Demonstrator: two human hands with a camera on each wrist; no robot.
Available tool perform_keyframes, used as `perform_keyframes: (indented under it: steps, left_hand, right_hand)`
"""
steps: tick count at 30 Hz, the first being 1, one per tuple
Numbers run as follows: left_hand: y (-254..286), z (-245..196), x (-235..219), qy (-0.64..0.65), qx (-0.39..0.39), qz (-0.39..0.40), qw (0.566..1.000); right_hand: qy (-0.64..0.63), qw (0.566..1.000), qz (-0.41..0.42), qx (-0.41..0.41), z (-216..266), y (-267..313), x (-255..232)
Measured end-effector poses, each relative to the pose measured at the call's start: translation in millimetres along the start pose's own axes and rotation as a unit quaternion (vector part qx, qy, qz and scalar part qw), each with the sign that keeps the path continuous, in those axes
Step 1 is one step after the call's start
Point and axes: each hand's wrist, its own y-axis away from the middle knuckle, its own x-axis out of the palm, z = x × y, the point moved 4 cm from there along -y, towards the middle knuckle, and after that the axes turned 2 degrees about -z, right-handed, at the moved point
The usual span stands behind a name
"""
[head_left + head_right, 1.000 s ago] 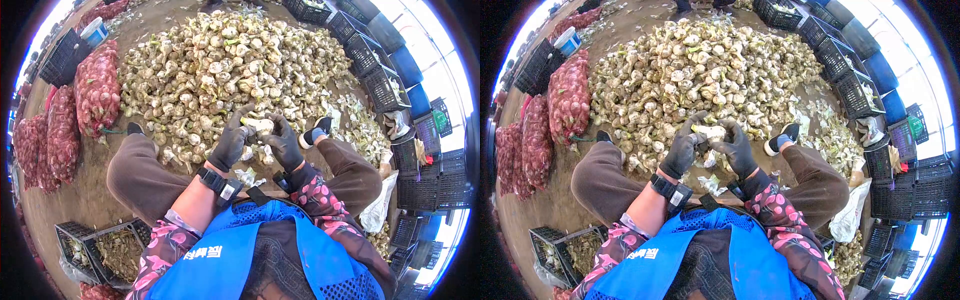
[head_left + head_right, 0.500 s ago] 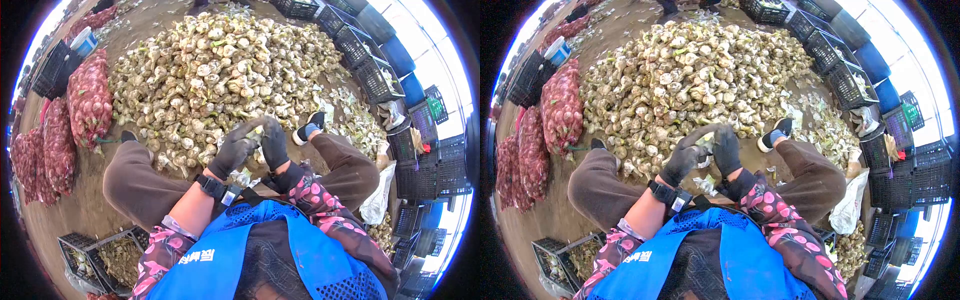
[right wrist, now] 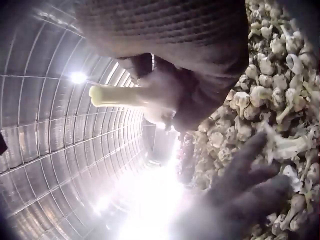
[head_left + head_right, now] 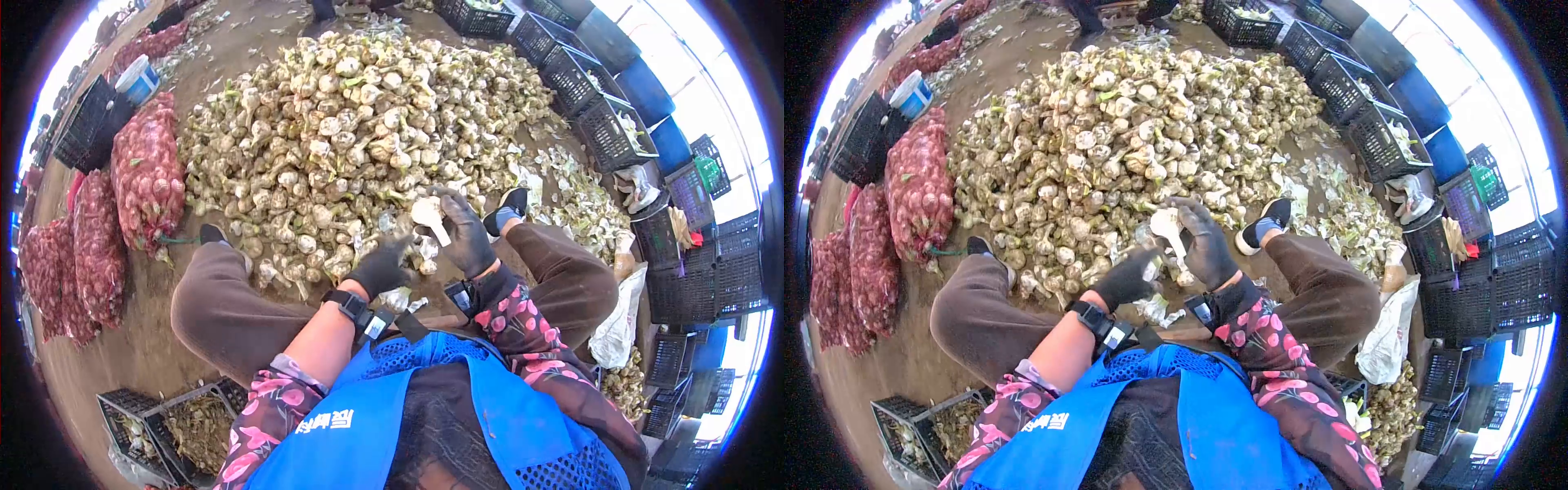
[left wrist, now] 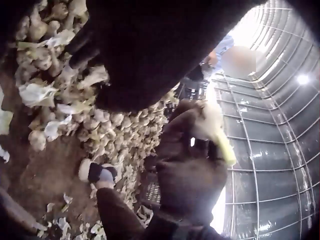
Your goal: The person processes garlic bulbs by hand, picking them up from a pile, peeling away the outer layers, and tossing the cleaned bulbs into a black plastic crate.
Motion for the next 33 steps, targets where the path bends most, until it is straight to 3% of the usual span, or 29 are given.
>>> perform_keyframes:
  steps: [1, 2, 3, 5, 6, 7, 11, 12, 13, 14, 15, 16, 17, 18, 20, 21, 25, 27, 28, 30, 31, 33]
  left_hand:
    - [-8, 7, -8, 0.049, -0.023, 0.021, 0.998]
    - [-18, -18, -44, 0.002, -0.261, 0.116, 0.958]
    - [-22, -14, -44, 0.034, -0.159, 0.107, 0.981]
    - [-24, -34, -61, 0.062, -0.058, 0.097, 0.992]
    - [-23, -50, -61, 0.371, -0.157, 0.099, 0.910]
    - [-25, -67, -61, 0.639, -0.238, 0.087, 0.726]
    - [-27, -69, -56, 0.701, -0.186, 0.003, 0.689]
    - [-27, -69, -56, 0.701, -0.187, 0.001, 0.688]
    - [-26, -66, -56, 0.658, -0.225, -0.022, 0.718]
    - [-25, -62, -56, 0.612, -0.263, -0.045, 0.745]
    - [-24, -60, -54, 0.612, -0.264, -0.044, 0.745]
    - [-23, -55, -55, 0.496, -0.258, -0.060, 0.827]
    - [-23, -51, -56, 0.371, -0.246, -0.076, 0.892]
    - [-22, -48, -53, 0.372, -0.247, -0.074, 0.892]
    - [-24, -52, -60, 0.228, -0.158, -0.115, 0.954]
    - [-23, -51, -56, 0.325, -0.187, -0.101, 0.921]
    - [-25, -56, -63, 0.257, -0.184, -0.086, 0.945]
    - [-22, -72, -68, 0.509, -0.294, -0.068, 0.806]
    - [-21, -67, -65, 0.509, -0.295, -0.066, 0.806]
    - [-20, -56, -56, 0.575, -0.262, -0.055, 0.773]
    - [-20, -57, -58, 0.575, -0.261, -0.053, 0.773]
    - [-17, -67, -58, 0.686, -0.256, 0.002, 0.680]
  right_hand:
    - [0.025, 0.999, 0.010, -0.019, 2, 0, -4]
    - [0.024, 1.000, 0.006, -0.015, 0, 1, -9]
    - [0.010, 1.000, -0.011, -0.015, -3, 0, -14]
    - [0.050, 0.997, -0.060, -0.017, -6, -2, -15]
    - [0.047, 0.997, -0.059, -0.016, -8, -1, -14]
    - [0.090, 0.994, -0.054, -0.016, -9, -1, -13]
    - [0.142, 0.989, -0.031, -0.002, -15, -4, -9]
    - [0.141, 0.990, -0.029, -0.001, -16, -6, -8]
    - [0.312, 0.944, -0.071, -0.074, -10, -6, -7]
    - [0.312, 0.944, -0.071, -0.074, -8, -5, -7]
    - [0.480, 0.866, -0.090, -0.107, -1, -1, -5]
    - [0.630, 0.757, -0.106, -0.137, 5, 2, -1]
    - [0.668, 0.736, -0.086, -0.071, 3, 0, 1]
    - [0.668, 0.736, -0.087, -0.068, 5, 1, 6]
    - [0.679, 0.727, -0.069, -0.071, 5, 2, 13]
    - [0.650, 0.752, -0.071, -0.087, 4, 0, 10]
    - [0.666, 0.722, -0.091, -0.162, -4, -3, 4]
    - [0.623, 0.761, -0.121, -0.133, -7, -2, -4]
    - [0.623, 0.761, -0.122, -0.133, -12, -3, -12]
    - [0.448, 0.876, -0.162, -0.079, -27, -7, -40]
    - [0.383, 0.909, -0.150, -0.065, -27, -8, -46]
    - [0.350, 0.921, -0.162, -0.051, -27, -8, -55]
